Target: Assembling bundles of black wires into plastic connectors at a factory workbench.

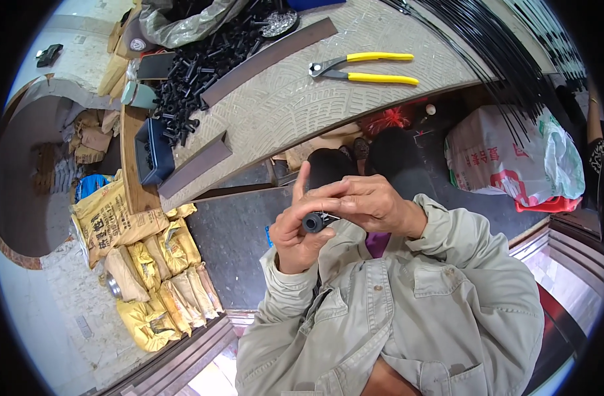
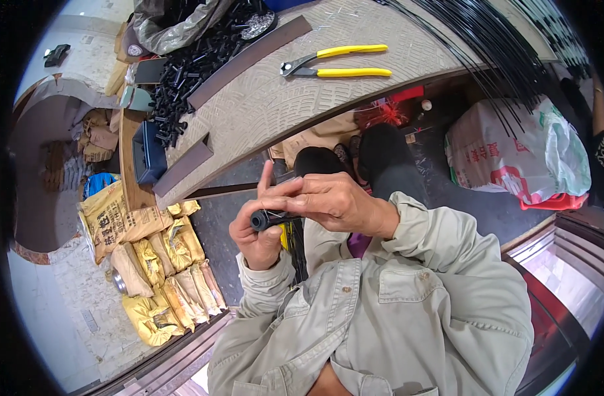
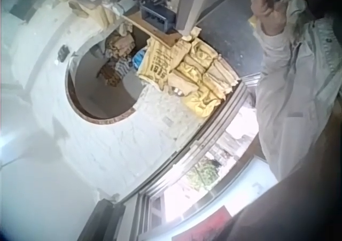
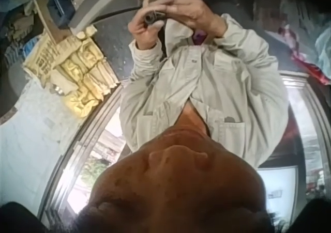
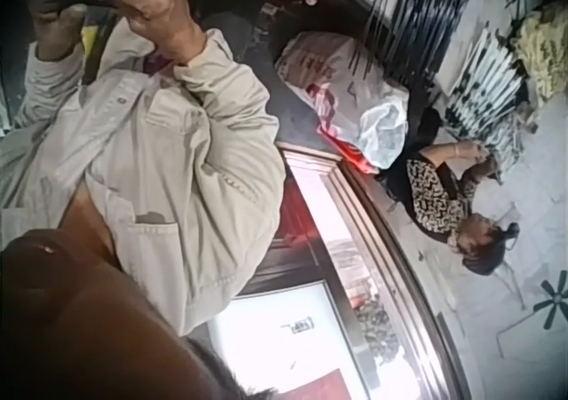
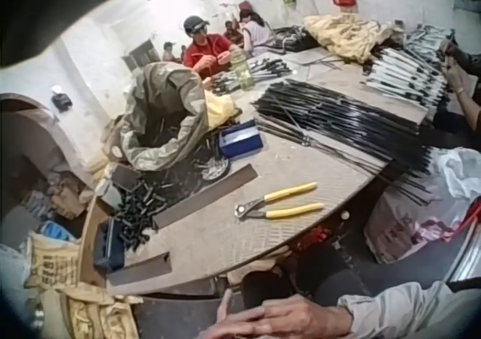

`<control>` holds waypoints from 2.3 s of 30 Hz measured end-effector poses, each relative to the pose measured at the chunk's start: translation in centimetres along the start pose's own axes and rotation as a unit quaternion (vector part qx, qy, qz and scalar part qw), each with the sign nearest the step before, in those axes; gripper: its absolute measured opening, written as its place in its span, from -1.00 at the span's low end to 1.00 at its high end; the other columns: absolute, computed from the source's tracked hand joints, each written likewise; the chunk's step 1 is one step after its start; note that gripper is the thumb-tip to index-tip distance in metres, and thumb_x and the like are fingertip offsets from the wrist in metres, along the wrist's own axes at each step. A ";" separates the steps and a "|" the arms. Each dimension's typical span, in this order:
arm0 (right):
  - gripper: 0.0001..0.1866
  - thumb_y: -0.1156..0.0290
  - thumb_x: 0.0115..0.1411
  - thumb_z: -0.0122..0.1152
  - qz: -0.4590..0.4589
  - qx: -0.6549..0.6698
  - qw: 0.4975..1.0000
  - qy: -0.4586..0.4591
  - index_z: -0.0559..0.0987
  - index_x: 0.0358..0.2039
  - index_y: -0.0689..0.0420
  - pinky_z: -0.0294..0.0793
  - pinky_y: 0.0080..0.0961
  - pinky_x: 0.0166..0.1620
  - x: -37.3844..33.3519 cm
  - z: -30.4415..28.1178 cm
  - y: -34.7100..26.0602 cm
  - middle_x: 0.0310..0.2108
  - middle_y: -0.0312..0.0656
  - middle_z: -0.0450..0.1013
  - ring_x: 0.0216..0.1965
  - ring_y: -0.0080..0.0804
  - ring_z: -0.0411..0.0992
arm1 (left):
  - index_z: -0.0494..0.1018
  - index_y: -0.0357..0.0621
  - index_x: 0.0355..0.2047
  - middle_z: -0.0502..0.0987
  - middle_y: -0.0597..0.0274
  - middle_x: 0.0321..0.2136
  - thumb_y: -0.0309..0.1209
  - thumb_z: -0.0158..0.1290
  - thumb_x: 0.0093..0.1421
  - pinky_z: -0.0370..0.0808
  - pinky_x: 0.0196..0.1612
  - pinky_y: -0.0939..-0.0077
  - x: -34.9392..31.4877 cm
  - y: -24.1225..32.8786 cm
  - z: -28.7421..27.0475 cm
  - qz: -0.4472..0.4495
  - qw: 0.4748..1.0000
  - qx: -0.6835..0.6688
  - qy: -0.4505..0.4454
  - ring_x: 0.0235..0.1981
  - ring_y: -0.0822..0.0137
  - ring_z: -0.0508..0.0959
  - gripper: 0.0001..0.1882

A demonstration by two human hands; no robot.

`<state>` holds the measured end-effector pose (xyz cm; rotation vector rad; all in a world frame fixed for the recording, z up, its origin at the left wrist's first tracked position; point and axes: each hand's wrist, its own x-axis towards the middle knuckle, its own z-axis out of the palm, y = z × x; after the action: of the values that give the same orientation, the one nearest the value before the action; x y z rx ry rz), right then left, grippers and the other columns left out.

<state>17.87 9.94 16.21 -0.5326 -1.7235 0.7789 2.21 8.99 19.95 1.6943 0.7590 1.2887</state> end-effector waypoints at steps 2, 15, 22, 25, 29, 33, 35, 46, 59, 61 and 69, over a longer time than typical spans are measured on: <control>-0.70 0.67 -0.17 0.21 -0.009 0.007 1.000 -0.001 0.53 -0.33 0.21 0.41 -0.46 -0.46 -0.3 -0.2 0.3 -0.44 -0.15 0.43 -0.46 -0.27 0.42 | 0.43 -0.20 -0.35 0.58 0.19 -0.46 -0.27 0.15 0.03 -0.21 0.23 -0.06 0.4 -0.3 0.1 0.005 0.999 -0.023 -0.026 -0.18 0.16 0.54 -0.72; -0.68 0.22 -0.01 0.21 0.047 -0.554 0.831 -0.020 0.44 -0.32 0.14 0.32 -0.34 -0.14 6.3 -10.3 5.4 -0.18 -0.17 0.37 -0.16 -0.23 0.35 | 0.25 -0.35 -0.20 0.25 0.26 -0.58 0.10 -0.19 0.17 0.33 -0.43 0.49 0.4 -0.7 2.6 -0.092 0.978 -0.179 0.058 -0.58 0.42 0.29 -0.38; -0.66 0.13 0.03 0.15 0.018 -0.609 0.784 -0.116 0.40 -0.37 0.13 0.37 -0.40 -0.28 7.7 -12.3 8.0 -0.29 -0.22 0.36 -0.26 -0.27 0.36 | 0.27 -0.31 -0.45 0.23 0.18 -0.52 0.10 -0.27 0.20 0.23 -0.50 0.60 0.5 -1.1 2.1 -0.076 0.988 -0.130 0.026 -0.58 0.43 0.24 -0.40; -0.71 0.19 0.07 0.13 -0.030 -0.614 0.783 -0.098 0.39 -0.38 0.16 0.35 -0.51 -0.41 7.5 -13.4 8.1 -0.42 -0.26 0.35 -0.41 -0.40 0.36 | 0.25 -0.27 -0.48 0.23 0.19 -0.55 0.09 -0.25 0.20 0.24 -0.50 0.60 0.8 -1.5 2.2 -0.046 0.987 -0.150 0.020 -0.58 0.41 0.25 -0.43; -0.93 0.50 0.05 0.11 0.264 -0.019 0.964 0.010 0.42 -0.48 0.21 0.26 -0.68 -0.43 4.8 -10.2 0.7 -0.51 -0.27 0.30 -0.49 -0.60 0.30 | 0.22 -0.25 -0.48 0.22 0.21 -0.62 0.14 -0.21 0.16 0.19 -0.57 0.61 0.3 -1.2 2.3 -0.070 0.984 -0.158 0.041 -0.65 0.45 0.22 -0.41; -0.64 0.58 -0.09 0.15 0.087 -0.309 0.933 -0.160 0.51 -0.20 0.07 0.29 -0.42 -0.03 4.0 -8.7 -3.8 -0.11 -0.10 0.25 -0.11 -0.26 0.30 | 0.21 -0.26 -0.46 0.21 0.27 -0.68 0.19 -0.17 0.11 0.11 -0.65 0.62 -0.2 -2.3 1.9 -0.085 0.981 -0.166 0.060 -0.72 0.51 0.15 -0.38; -0.59 0.48 0.03 0.05 -0.050 -0.588 0.794 -0.149 0.47 -0.05 -0.06 0.10 -0.27 0.13 5.0 -8.8 -5.5 -0.05 -0.20 0.23 0.00 -0.32 0.26 | 0.19 -0.24 -0.47 0.17 0.36 -0.73 0.24 -0.22 0.09 0.06 -0.67 0.65 -0.4 -2.1 2.5 -0.127 0.982 -0.098 0.102 -0.74 0.56 0.12 -0.34; -0.65 0.32 0.12 0.06 -0.211 -0.725 0.653 -0.059 0.47 -0.03 -0.11 0.00 -0.16 0.18 3.6 -7.2 -4.3 -0.04 -0.41 0.22 0.03 -0.54 0.23 | 0.18 -0.22 -0.51 0.18 0.36 -0.74 0.24 -0.35 0.14 0.04 -0.69 0.72 -0.3 -1.6 3.4 -0.106 0.981 -0.005 0.164 -0.76 0.60 0.12 -0.34; -0.56 0.15 0.06 0.19 0.468 0.111 0.704 -0.522 0.32 -0.26 0.25 0.46 -0.41 -0.43 6.9 -12.9 -6.8 -0.29 0.00 0.40 -0.44 -0.29 0.47 | 0.16 -0.38 0.07 0.41 -0.05 -0.12 -0.23 0.15 0.04 0.39 -0.19 0.49 0.8 -0.8 -0.1 0.081 0.979 -0.041 -0.184 -0.28 0.23 0.49 -0.31; -0.45 0.12 0.04 0.22 0.605 0.393 0.588 -0.366 0.25 -0.13 0.24 0.52 -0.51 -0.35 3.8 -12.2 -5.0 -0.27 -0.05 0.42 -0.40 -0.44 0.48 | 0.21 -0.34 0.02 0.40 -0.08 -0.08 -0.28 0.14 0.05 0.38 -0.09 0.47 0.7 -1.6 -0.5 0.070 0.965 -0.063 -0.243 -0.17 0.09 0.48 -0.40; -0.59 0.30 -0.18 0.26 0.072 -0.415 0.825 -0.376 0.44 -0.27 0.14 0.31 -0.31 -0.15 2.1 -10.8 -7.7 -0.20 -0.10 0.28 -0.23 -0.22 0.34 | 0.32 -0.27 -0.14 0.44 0.07 -0.26 -0.11 0.21 -0.08 0.41 -0.30 0.53 -0.5 -1.8 1.3 -0.025 0.994 -0.010 -0.104 -0.39 0.25 0.49 -0.39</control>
<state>27.89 8.65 25.07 -1.0403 -2.8089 0.2832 3.35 9.01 17.97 1.7515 0.6584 1.0620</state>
